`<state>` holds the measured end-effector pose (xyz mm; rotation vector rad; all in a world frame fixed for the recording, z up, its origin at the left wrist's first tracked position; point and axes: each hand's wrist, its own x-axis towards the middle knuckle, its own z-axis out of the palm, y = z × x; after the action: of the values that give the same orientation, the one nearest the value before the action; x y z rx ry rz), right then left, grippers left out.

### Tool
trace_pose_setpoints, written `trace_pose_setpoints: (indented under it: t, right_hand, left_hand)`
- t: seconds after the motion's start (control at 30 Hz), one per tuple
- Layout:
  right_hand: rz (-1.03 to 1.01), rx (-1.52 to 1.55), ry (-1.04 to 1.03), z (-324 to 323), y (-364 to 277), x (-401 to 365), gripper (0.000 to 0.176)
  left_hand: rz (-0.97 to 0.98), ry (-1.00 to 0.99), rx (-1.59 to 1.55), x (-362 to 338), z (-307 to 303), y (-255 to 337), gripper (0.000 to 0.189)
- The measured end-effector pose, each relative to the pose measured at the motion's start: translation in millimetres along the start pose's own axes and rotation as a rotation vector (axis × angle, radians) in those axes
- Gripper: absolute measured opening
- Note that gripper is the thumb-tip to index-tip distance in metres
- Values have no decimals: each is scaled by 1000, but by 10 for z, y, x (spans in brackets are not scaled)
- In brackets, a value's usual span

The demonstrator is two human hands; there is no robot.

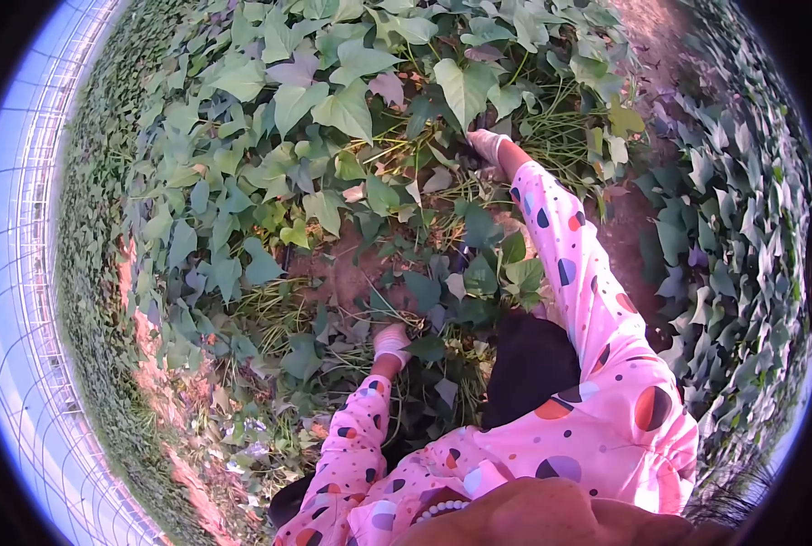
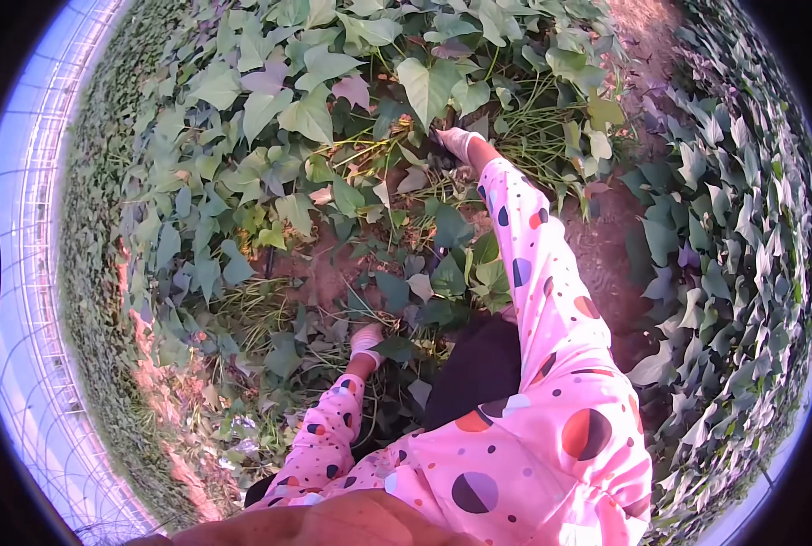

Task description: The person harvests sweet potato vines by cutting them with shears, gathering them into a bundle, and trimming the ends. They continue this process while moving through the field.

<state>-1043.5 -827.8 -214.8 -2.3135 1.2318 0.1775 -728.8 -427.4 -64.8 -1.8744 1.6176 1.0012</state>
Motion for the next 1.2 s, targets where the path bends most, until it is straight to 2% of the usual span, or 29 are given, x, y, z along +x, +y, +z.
trace_pose_setpoints:
  t: [0.03,0.1,0.23,0.3,0.37,0.4,0.43,0.47,0.53,0.57,0.63,0.67,0.73,0.77,0.83,0.87,0.93,0.97,1.0,1.07,1.1,1.2]
  right_hand:
    - [91,-5,-62,-118,-140,-53,29]
    - [147,-106,-132,-338,-387,-93,30]
    - [90,-414,-227,-579,-662,-94,31]
    - [34,-531,-208,-657,-736,-171,31]
    - [339,35,-33,-712,-902,-403,39]
    - [622,612,148,-760,-972,-472,49]
    - [611,534,235,-587,-882,-405,53]
    - [508,425,248,-550,-889,-469,55]
    - [542,459,292,-569,-1003,-675,51]
    - [460,509,443,-217,-749,-558,48]
    - [538,1027,559,-9,-606,-470,36]
    - [540,1027,556,-141,-731,-460,36]
    - [480,1189,759,-354,-947,-391,30]
    - [399,987,695,-233,-788,-150,29]
    - [528,953,800,31,-725,242,43]
    - [703,1020,850,-66,-940,329,48]
    - [886,1098,586,-626,-1453,146,54]
    - [907,1063,471,-758,-1545,83,53]
    - [860,987,632,-616,-1592,158,49]
    - [982,909,400,-658,-1548,148,45]
    - [975,915,398,-630,-1562,110,45]
    - [748,1826,484,-385,-1593,-132,27]
  left_hand:
    - [-5,4,-3,-17,-14,11,53]
    - [-16,-6,-5,-21,-45,30,54]
    - [-20,-32,-3,-43,-79,60,56]
    - [-26,-36,-3,-34,-68,43,55]
    - [-26,-36,-2,1,-35,14,55]
    - [-26,-39,0,17,-9,-5,54]
    - [-27,-43,-1,25,5,-3,54]
    - [-27,-41,-6,16,1,0,54]
    - [-25,-10,-30,-1,-4,3,55]
    - [-25,-9,-35,1,-4,4,55]
    - [-29,-12,-14,2,1,-1,53]
    - [-30,-14,-15,-15,-1,16,53]
    - [-32,-19,-5,-10,-26,26,51]
    - [-32,-17,-3,-9,-34,33,51]
    - [-28,-21,3,-21,-57,35,50]
    - [-31,-18,15,-14,-47,24,50]
    - [-43,-20,5,-2,0,29,49]
    - [-54,-29,4,-5,-6,43,48]
    - [-59,-22,7,-1,-11,55,48]
    - [-63,-43,10,6,-26,50,54]
    - [-65,-33,-1,-3,-21,43,54]
    - [-32,44,-63,-53,5,8,49]
